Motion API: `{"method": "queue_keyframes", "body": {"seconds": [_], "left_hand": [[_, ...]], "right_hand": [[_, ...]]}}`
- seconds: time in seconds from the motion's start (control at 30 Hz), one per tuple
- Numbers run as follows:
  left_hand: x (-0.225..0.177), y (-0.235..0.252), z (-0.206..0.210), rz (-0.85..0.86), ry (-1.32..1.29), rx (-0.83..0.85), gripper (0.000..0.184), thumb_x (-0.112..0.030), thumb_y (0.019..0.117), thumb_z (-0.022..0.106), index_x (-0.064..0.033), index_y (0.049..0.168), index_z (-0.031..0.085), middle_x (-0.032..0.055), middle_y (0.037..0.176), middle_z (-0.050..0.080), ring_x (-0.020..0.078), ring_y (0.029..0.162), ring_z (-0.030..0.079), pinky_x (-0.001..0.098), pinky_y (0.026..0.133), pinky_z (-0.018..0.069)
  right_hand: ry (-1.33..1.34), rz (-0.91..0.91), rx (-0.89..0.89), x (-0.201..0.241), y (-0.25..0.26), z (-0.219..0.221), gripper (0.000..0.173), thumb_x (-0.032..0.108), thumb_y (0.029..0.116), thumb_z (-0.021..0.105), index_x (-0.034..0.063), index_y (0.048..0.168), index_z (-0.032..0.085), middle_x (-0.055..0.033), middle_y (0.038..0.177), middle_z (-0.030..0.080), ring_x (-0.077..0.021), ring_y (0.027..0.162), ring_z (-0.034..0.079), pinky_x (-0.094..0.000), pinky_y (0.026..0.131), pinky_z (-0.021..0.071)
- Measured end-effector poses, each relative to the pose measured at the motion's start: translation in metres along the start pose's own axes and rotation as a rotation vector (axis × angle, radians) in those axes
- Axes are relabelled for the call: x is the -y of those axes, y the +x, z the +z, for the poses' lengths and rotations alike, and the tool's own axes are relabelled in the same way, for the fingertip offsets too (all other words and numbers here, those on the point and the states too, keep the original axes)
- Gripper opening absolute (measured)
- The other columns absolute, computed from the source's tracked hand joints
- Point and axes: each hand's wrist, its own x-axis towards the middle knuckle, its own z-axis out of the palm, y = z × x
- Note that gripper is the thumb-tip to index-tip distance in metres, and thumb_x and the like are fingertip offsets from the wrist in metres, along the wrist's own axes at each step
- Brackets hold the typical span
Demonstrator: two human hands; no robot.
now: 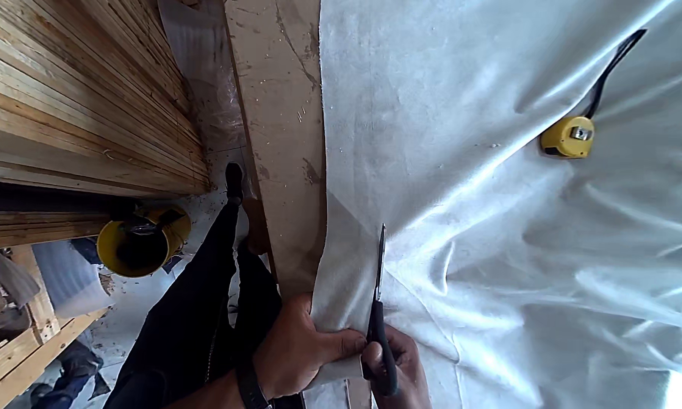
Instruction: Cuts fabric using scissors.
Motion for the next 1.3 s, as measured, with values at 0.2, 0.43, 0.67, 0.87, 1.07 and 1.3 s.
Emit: {"method": "queue_keyframes", "body": {"seconds": [0.2,0.43,0.67,0.87,1.07,1.3], "left_hand": [[0.002,-0.006,0.003,0.003,0.021,-0.003,0.034,-0.013,0.0823,0.087,-0.0018,0.11,0.071,0.0083,0.098,0.078,0.021,0.088,0.077,0.0401,0.084,0.0666],[0.007,-0.009,0.002,0.058,0.053,-0.016,0.034,-0.012,0.0825,0.087,-0.0019,0.11,0.071,0.0068,0.1,0.078,0.0195,0.09,0.077,0.0385,0.085,0.0664],[0.011,-0.017,-0.001,0.064,0.1,-0.022,0.033,-0.013,0.0825,0.087,-0.0029,0.11,0.071,0.0054,0.099,0.079,0.0176,0.09,0.077,0.0375,0.085,0.0663],[0.012,-0.027,0.002,0.065,0.132,-0.02,0.032,-0.013,0.0829,0.087,-0.0023,0.109,0.071,0.0043,0.097,0.078,0.0147,0.089,0.076,0.0357,0.084,0.0659],[0.014,-0.027,0.0,0.069,0.106,-0.033,0.033,-0.011,0.0828,0.086,-0.0015,0.11,0.071,0.0048,0.098,0.078,0.0156,0.09,0.077,0.037,0.086,0.0658],[0.021,-0.034,-0.002,0.066,0.125,-0.03,0.033,-0.011,0.0833,0.086,-0.0006,0.11,0.07,0.0048,0.099,0.078,0.0147,0.091,0.076,0.0364,0.086,0.0655]], "right_hand": [[-0.053,-0.028,0.001,0.003,0.03,-0.006,0.06,0.07,0.0867,0.066,0.0111,0.096,0.069,0.0003,0.073,0.063,-0.0088,0.062,0.06,-0.0264,0.055,0.0525],[0.005,-0.036,-0.012,0.006,0.03,0.002,0.046,0.055,0.0912,0.072,0.0087,0.093,0.071,-0.0013,0.073,0.065,-0.0084,0.063,0.061,-0.0252,0.059,0.0542],[0.037,-0.021,-0.015,0.011,0.034,0.001,0.041,0.049,0.0907,0.075,0.0088,0.084,0.071,-0.0022,0.066,0.063,-0.0093,0.053,0.058,-0.0252,0.049,0.0521],[-0.015,0.006,0.004,0.018,0.061,-0.01,0.057,0.067,0.0857,0.071,0.0107,0.091,0.068,-0.0008,0.069,0.059,-0.0103,0.056,0.056,-0.028,0.051,0.051],[-0.024,0.015,-0.002,0.019,0.064,-0.003,0.057,0.066,0.0877,0.069,0.0097,0.094,0.068,-0.0018,0.07,0.06,-0.0111,0.056,0.056,-0.0283,0.052,0.0521],[0.018,-0.052,-0.001,0.02,0.065,0.0,0.039,0.043,0.0922,0.076,0.0058,0.084,0.072,-0.0045,0.065,0.062,-0.0108,0.051,0.058,-0.026,0.047,0.0517]]}}
